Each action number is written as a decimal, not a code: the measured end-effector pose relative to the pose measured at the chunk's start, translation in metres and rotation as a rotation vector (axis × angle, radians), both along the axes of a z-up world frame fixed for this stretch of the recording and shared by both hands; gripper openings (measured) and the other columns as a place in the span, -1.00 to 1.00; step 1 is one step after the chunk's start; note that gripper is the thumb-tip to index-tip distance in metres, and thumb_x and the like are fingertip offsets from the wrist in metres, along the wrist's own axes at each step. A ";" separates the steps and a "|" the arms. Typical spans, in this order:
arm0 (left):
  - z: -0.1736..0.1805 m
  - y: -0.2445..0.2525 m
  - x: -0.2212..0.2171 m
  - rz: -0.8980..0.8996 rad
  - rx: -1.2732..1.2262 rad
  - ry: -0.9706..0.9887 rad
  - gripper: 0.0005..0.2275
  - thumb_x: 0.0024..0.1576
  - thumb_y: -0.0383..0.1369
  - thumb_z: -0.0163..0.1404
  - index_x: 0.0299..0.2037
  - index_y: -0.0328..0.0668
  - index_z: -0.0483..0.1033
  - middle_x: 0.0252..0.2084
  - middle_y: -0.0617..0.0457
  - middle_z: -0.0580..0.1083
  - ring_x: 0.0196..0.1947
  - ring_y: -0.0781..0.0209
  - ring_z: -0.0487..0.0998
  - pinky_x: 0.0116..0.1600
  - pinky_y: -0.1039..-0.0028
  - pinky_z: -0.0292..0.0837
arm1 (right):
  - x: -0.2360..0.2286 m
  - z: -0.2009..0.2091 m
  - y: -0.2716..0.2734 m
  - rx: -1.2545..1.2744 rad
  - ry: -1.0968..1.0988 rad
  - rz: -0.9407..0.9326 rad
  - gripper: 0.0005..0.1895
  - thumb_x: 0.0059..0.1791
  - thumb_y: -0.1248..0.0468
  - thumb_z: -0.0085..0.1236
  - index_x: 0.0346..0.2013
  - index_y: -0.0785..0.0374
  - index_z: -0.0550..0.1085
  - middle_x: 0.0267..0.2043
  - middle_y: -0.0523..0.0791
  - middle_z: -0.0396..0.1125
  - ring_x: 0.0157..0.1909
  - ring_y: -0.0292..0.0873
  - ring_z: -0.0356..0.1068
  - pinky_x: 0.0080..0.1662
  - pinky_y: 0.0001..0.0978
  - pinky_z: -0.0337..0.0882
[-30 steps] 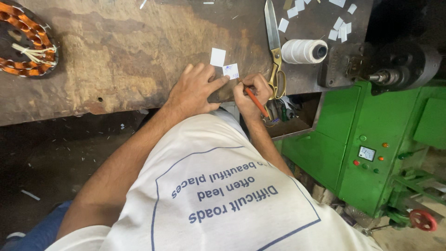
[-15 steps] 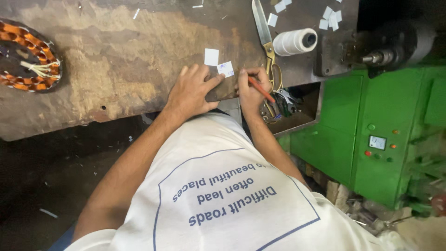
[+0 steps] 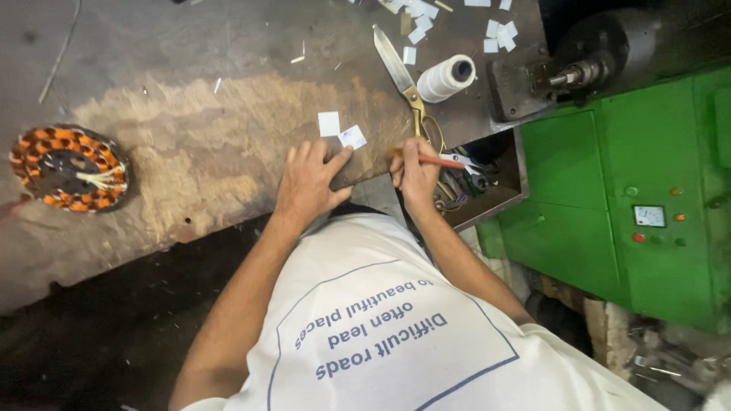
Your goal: The person writes on small white paper pieces with a pencil, then uses scissors to trim them. The person places the trimmed paper pieces into slots on a circular orange and black electrical component on the workbench.
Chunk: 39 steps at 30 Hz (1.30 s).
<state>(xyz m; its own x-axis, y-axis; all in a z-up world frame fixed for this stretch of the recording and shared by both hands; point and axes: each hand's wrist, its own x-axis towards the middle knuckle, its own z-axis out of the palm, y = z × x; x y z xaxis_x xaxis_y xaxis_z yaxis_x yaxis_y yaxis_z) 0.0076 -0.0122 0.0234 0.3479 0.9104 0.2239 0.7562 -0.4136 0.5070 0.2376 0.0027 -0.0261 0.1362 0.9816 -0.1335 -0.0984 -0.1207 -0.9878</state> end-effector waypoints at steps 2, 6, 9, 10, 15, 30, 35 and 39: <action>0.001 -0.002 0.002 0.003 0.015 0.013 -0.35 -0.20 -0.16 0.36 0.18 -0.02 0.53 -0.13 -0.06 0.36 -0.10 -0.06 0.35 -0.02 0.14 0.27 | 0.006 -0.002 -0.008 0.006 -0.009 0.036 -0.69 0.20 0.12 -0.05 -0.26 0.31 0.43 -0.56 -0.15 0.30 -0.67 -0.38 0.18 -0.60 -0.55 0.14; 0.001 -0.001 0.003 0.003 0.011 0.027 -0.37 -0.19 -0.16 0.36 0.17 -0.02 0.54 -0.14 -0.05 0.36 -0.10 -0.06 0.35 -0.01 0.14 0.28 | 0.012 -0.007 -0.017 -0.048 -0.072 0.064 -0.70 0.16 0.12 -0.01 -0.26 0.30 0.47 -0.54 -0.17 0.33 -0.63 -0.39 0.24 -0.58 -0.56 0.16; 0.001 -0.002 0.005 0.006 -0.013 0.044 -0.36 -0.19 -0.16 0.36 0.17 -0.05 0.55 -0.17 -0.04 0.36 -0.11 -0.05 0.35 -0.02 0.14 0.27 | 0.012 -0.011 -0.017 -0.041 0.002 0.090 -0.72 0.16 0.14 0.03 -0.27 0.30 0.45 -0.50 -0.16 0.34 -0.59 -0.39 0.26 -0.54 -0.58 0.18; 0.001 -0.002 0.005 0.004 -0.001 0.046 -0.37 -0.19 -0.16 0.36 0.17 -0.06 0.55 -0.17 -0.04 0.36 -0.11 -0.05 0.35 -0.01 0.15 0.27 | 0.012 -0.011 -0.016 -0.029 0.008 0.098 -0.73 0.16 0.14 0.04 -0.26 0.30 0.45 -0.50 -0.16 0.35 -0.59 -0.39 0.27 -0.54 -0.58 0.19; 0.001 -0.002 0.006 -0.004 0.008 0.061 -0.36 -0.20 -0.17 0.35 0.17 -0.08 0.55 -0.17 -0.04 0.36 -0.12 -0.03 0.35 0.01 0.16 0.28 | 0.006 -0.012 -0.007 0.005 0.033 0.138 -0.73 0.17 0.14 0.02 -0.26 0.29 0.46 -0.49 -0.15 0.37 -0.58 -0.38 0.28 -0.53 -0.58 0.20; 0.001 -0.006 0.004 0.029 0.002 0.014 -0.32 -0.18 -0.19 0.35 0.21 -0.16 0.46 -0.11 -0.07 0.37 -0.08 -0.05 0.36 0.01 0.16 0.27 | -0.023 -0.008 0.002 0.035 -0.158 0.258 -0.76 0.16 0.28 -0.01 -0.08 0.40 0.54 -0.38 -0.16 0.42 -0.40 -0.37 0.38 -0.36 -0.55 0.35; 0.001 -0.005 0.003 0.044 0.015 0.005 -0.33 -0.21 -0.19 0.35 0.16 -0.23 0.45 -0.08 -0.08 0.38 -0.06 -0.06 0.37 0.02 0.16 0.28 | -0.024 -0.013 0.001 0.196 -0.234 0.261 -0.76 0.01 0.43 0.09 -0.03 0.46 0.45 -0.32 -0.13 0.41 -0.32 -0.39 0.37 -0.26 -0.54 0.41; 0.005 -0.003 -0.001 0.039 0.008 -0.150 -0.36 -0.20 -0.14 0.34 0.09 -0.26 0.46 -0.09 -0.10 0.40 -0.08 -0.08 0.38 0.00 0.15 0.26 | -0.021 -0.021 0.002 0.242 -0.131 0.266 -0.76 0.04 0.45 0.08 0.00 0.47 0.43 -0.21 -0.10 0.43 -0.26 -0.37 0.41 -0.21 -0.52 0.44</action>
<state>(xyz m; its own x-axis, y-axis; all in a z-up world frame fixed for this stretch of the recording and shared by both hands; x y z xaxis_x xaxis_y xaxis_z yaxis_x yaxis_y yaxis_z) 0.0066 -0.0150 0.0279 0.2742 0.9204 0.2786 0.6876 -0.3902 0.6124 0.2164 0.0051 -0.0470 -0.1273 0.9860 0.1080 0.0341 0.1132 -0.9930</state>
